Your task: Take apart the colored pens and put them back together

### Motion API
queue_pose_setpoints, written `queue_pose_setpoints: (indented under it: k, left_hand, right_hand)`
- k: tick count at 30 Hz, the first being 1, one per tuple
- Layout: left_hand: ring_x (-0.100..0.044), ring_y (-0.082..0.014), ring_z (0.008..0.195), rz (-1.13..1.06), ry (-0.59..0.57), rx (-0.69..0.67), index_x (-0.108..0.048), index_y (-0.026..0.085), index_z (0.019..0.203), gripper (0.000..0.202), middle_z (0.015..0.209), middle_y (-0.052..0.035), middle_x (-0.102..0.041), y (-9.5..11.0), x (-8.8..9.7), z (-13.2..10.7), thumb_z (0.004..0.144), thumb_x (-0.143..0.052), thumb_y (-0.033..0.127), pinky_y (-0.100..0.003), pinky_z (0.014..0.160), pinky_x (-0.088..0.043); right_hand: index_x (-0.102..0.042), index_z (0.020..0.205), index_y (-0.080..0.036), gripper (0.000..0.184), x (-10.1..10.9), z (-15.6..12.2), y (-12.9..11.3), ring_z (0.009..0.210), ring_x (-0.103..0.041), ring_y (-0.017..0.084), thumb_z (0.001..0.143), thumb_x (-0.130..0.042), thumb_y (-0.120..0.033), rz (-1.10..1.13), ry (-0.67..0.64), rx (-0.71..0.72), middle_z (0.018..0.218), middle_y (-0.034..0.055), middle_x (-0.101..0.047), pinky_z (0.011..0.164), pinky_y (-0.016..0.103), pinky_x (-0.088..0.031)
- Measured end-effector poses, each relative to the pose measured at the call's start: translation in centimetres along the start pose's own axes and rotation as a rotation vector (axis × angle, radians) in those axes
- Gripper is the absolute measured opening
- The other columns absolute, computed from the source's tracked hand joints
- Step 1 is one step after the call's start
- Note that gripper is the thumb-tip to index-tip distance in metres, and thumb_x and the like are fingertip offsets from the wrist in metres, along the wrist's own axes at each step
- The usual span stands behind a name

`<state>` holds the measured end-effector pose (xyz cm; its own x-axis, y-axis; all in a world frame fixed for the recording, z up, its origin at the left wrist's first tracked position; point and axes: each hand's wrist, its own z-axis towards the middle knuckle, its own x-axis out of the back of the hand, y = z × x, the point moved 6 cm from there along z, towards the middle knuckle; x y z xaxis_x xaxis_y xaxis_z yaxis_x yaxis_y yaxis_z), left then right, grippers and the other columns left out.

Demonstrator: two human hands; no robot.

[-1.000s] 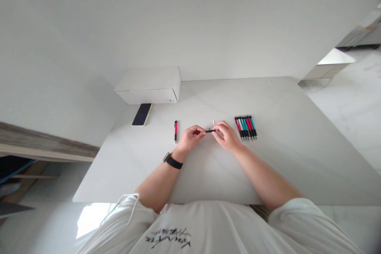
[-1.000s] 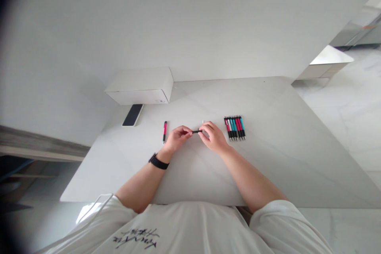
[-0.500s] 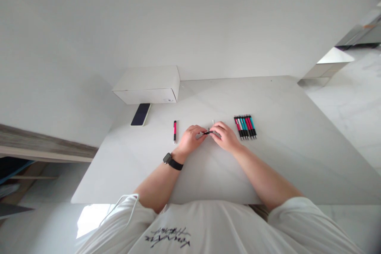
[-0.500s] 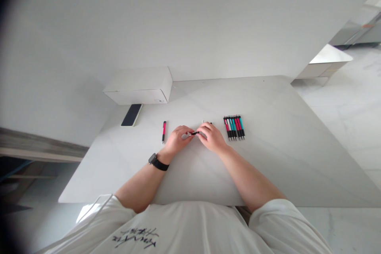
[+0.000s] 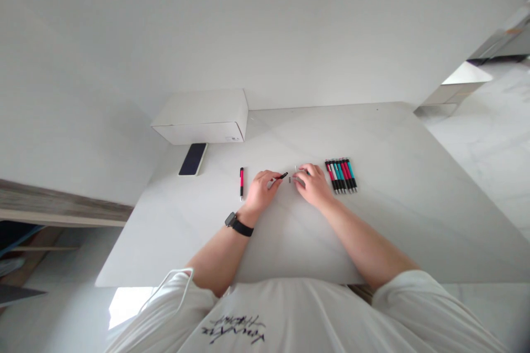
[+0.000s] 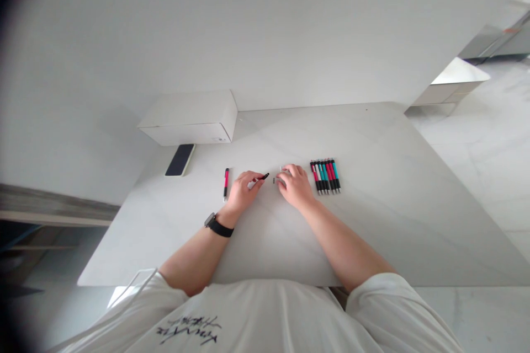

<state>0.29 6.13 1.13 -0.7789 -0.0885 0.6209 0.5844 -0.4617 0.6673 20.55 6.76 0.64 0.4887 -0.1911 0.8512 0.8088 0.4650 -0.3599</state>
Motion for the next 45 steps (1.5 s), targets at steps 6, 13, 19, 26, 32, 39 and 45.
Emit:
queue_pose_setpoints:
  k: [6, 13, 19, 26, 32, 39, 45]
  left_hand:
    - [-0.068, -0.0219, 0.100, -0.011, -0.010, 0.005, -0.073, 0.024, 0.109, 0.013, 0.103, -0.0057, -0.075, 0.1, -0.1, 0.0, 0.098, -0.066, 0.026, -0.040, 0.094, -0.055]
    - [-0.069, -0.0220, 0.099, -0.028, -0.005, 0.008, -0.074, 0.024, 0.109, 0.014, 0.102, -0.0058, -0.075, 0.1, -0.1, 0.0, 0.097, -0.067, 0.028, -0.040, 0.093, -0.056]
    - [-0.069, -0.0210, 0.097, -0.026, -0.002, 0.008, -0.074, 0.024, 0.109, 0.014, 0.101, -0.0055, -0.075, -0.2, -0.1, 0.0, 0.097, -0.068, 0.027, -0.039, 0.091, -0.056]
    - [-0.068, -0.0208, 0.096, -0.018, -0.008, 0.011, -0.074, 0.023, 0.108, 0.014, 0.099, -0.0053, -0.074, -0.3, 0.0, -0.1, 0.097, -0.067, 0.028, -0.038, 0.091, -0.055]
    - [-0.068, -0.0213, 0.094, -0.032, -0.040, -0.005, -0.074, 0.023, 0.109, 0.014, 0.098, -0.0059, -0.074, 0.0, -0.2, -0.1, 0.097, -0.067, 0.029, -0.039, 0.090, -0.055]
    - [-0.068, -0.0222, 0.097, -0.048, -0.068, -0.041, -0.075, 0.025, 0.109, 0.014, 0.099, -0.0061, -0.075, 0.5, -0.4, -0.1, 0.097, -0.068, 0.028, -0.040, 0.092, -0.055]
    - [-0.068, -0.0222, 0.097, -0.047, -0.069, -0.045, -0.075, 0.024, 0.108, 0.014, 0.100, -0.0064, -0.075, 0.5, -0.4, -0.1, 0.097, -0.068, 0.028, -0.041, 0.091, -0.055]
  right_hand:
    - [-0.077, 0.116, -0.029, 0.022, -0.7, 0.6, -0.4, 0.125, -0.051, 0.033, 0.097, -0.067, -0.035, -0.075, -0.017, -0.029, 0.134, 0.0102, -0.060, 0.104, 0.051, -0.043]
    - [-0.079, 0.102, -0.029, 0.011, -1.2, 0.7, -0.4, 0.121, -0.052, 0.034, 0.091, -0.074, -0.032, -0.018, 0.020, 0.004, 0.127, 0.0108, -0.062, 0.101, 0.055, -0.044]
    - [-0.076, 0.095, -0.029, 0.008, -1.2, 0.5, -0.4, 0.119, -0.055, 0.033, 0.088, -0.078, -0.027, 0.071, 0.036, 0.002, 0.123, 0.0093, -0.064, 0.103, 0.055, -0.044]
    - [-0.072, 0.092, -0.027, 0.004, 0.6, 0.4, 0.1, 0.108, -0.062, 0.028, 0.089, -0.075, -0.026, 0.316, 0.147, -0.044, 0.107, 0.0069, -0.068, 0.100, 0.048, -0.049]
    - [-0.069, 0.094, -0.026, 0.005, 2.6, 0.3, 0.3, 0.105, -0.066, 0.027, 0.094, -0.069, -0.031, 0.527, 0.270, -0.098, 0.104, 0.0076, -0.067, 0.098, 0.045, -0.053]
    - [-0.070, 0.094, -0.027, 0.005, 2.3, 0.2, -0.1, 0.106, -0.066, 0.026, 0.094, -0.069, -0.032, 0.566, 0.246, -0.088, 0.104, 0.0073, -0.068, 0.100, 0.045, -0.053]
    - [-0.070, 0.094, -0.027, 0.006, 2.0, 0.3, -0.1, 0.106, -0.066, 0.027, 0.094, -0.069, -0.032, 0.543, 0.225, -0.083, 0.103, 0.0072, -0.068, 0.100, 0.046, -0.053]
